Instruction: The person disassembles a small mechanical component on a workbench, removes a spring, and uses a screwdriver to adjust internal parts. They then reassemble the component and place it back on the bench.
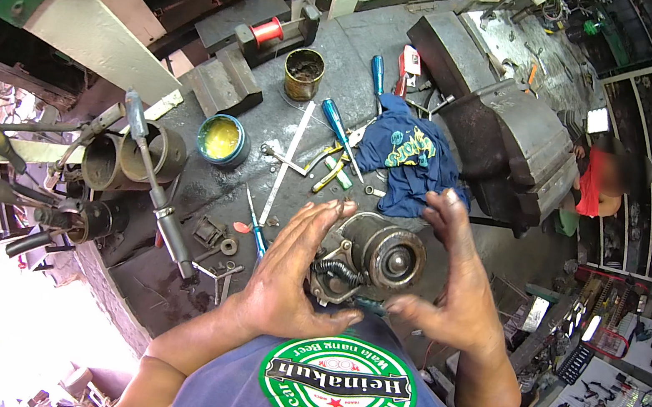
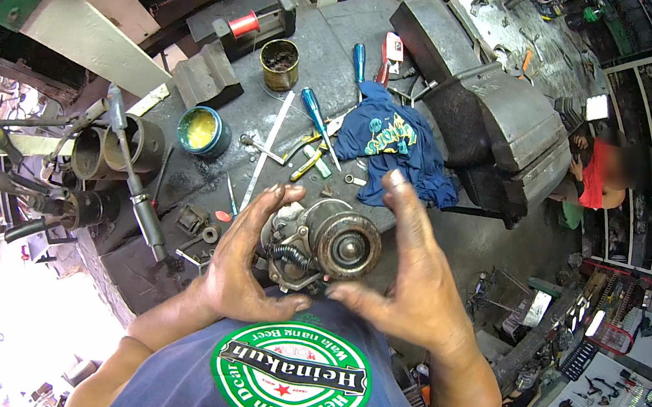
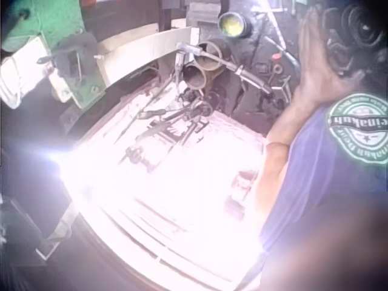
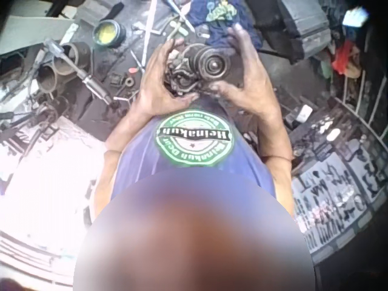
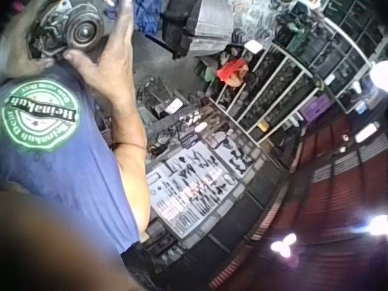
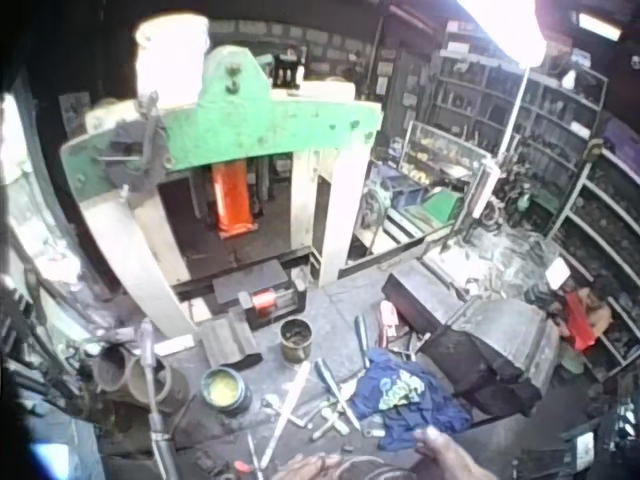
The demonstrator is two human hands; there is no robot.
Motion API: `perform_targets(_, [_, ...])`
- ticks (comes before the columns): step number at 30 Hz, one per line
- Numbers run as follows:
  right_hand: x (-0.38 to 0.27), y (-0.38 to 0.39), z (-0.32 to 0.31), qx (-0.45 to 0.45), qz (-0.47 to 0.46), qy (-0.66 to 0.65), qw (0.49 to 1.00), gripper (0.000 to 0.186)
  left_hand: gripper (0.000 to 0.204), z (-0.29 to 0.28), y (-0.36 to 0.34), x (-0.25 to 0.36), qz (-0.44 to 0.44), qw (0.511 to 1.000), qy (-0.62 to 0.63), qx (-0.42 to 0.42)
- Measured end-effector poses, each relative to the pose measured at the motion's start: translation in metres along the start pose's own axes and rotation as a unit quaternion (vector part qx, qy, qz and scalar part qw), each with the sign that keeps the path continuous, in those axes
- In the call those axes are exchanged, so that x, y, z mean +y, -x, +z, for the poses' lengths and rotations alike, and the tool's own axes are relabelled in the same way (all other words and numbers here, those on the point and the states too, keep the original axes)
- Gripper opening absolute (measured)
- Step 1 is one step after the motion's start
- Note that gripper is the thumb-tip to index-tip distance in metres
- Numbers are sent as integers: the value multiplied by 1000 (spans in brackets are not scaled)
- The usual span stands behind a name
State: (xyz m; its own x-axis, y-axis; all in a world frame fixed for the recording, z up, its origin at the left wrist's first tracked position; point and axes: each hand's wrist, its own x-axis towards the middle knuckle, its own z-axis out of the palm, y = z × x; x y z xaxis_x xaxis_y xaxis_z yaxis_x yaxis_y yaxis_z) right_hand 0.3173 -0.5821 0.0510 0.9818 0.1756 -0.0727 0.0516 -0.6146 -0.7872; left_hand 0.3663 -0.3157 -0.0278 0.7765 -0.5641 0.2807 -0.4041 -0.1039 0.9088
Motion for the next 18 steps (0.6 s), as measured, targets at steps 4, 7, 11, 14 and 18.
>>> perform_targets(4, [24,17,7,133,-23,-159,978,79,134,10,-10,28,-24,990,-134,-24])
perform_targets(7, [47,33,5,214,16,-170,962,43,133,19,-10,36,-12,987,-157,-16])
perform_targets(11, [73,52,8,138,91,-258,952,48,129,9,28,16,-36,994,-83,60])
perform_targets(14, [76,54,20,104,77,-282,951,58,111,23,75,-4,-87,965,79,236])
perform_targets(18, [67,43,25,162,-23,-231,959,45,95,41,119,1,-34,966,-78,245])
